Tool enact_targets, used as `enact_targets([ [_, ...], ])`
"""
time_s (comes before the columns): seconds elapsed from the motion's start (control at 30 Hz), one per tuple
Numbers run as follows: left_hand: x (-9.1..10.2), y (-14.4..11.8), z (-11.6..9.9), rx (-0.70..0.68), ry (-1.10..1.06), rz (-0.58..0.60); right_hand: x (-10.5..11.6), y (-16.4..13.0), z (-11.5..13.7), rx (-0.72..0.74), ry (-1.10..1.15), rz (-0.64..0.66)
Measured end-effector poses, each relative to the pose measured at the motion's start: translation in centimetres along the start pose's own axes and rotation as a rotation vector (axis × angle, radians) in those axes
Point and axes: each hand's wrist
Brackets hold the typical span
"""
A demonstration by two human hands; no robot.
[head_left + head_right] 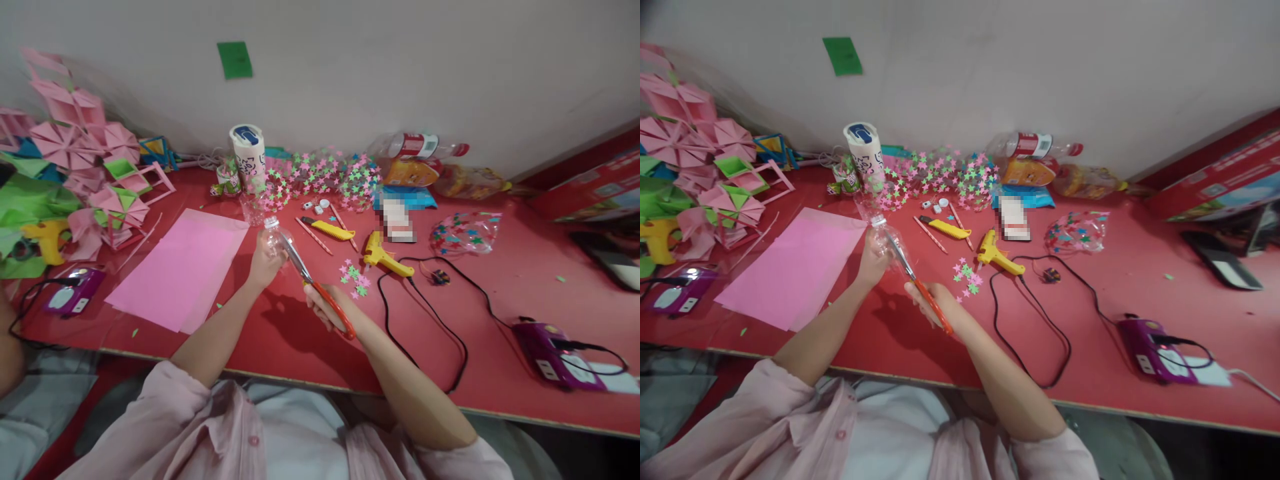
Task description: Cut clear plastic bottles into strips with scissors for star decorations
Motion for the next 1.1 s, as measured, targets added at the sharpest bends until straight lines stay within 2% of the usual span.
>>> enact_targets([
  [0.13,-0.03,-0.12,-0.18,-0.028,0.034,0.039,0.14,-0.1,0.37,-0.018,-0.012,-0.005],
  [0.3,0.19,0.02,-0.14,-0.023,0.066,-0.02,0.28,0.12,0.44,-0.101,-0.054,-0.011],
  [0.4,0.18,0.0,-0.07,-0.011,0.043,-0.036,0.48,0.2,0.16,-0.06,-0.031,-0.007],
  [0.5,0.06,-0.14,0.18,0.024,-0.004,0.015,0.74,0.16,-0.12,-0.014,0.011,0.032],
  [0.63,-0.09,-0.32,0.54,0.059,-0.052,0.069,0.85,0.11,-0.14,-0.047,0.02,0.029],
  [0.87,-0.06,-0.29,0.42,0.054,-0.045,0.068,0.71,0.23,0.13,-0.071,-0.026,-0.011],
  [1.1,0.27,0.12,0.71,0.08,-0.054,0.068,0.93,0.41,0.19,-0.079,-0.112,0.004],
])
Point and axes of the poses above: each hand's wrist, its own y-axis towards the middle knuckle, its own x-axis out of the back of the hand, z = x × y, and after that the axes turned 13 degrees about x, right-handed
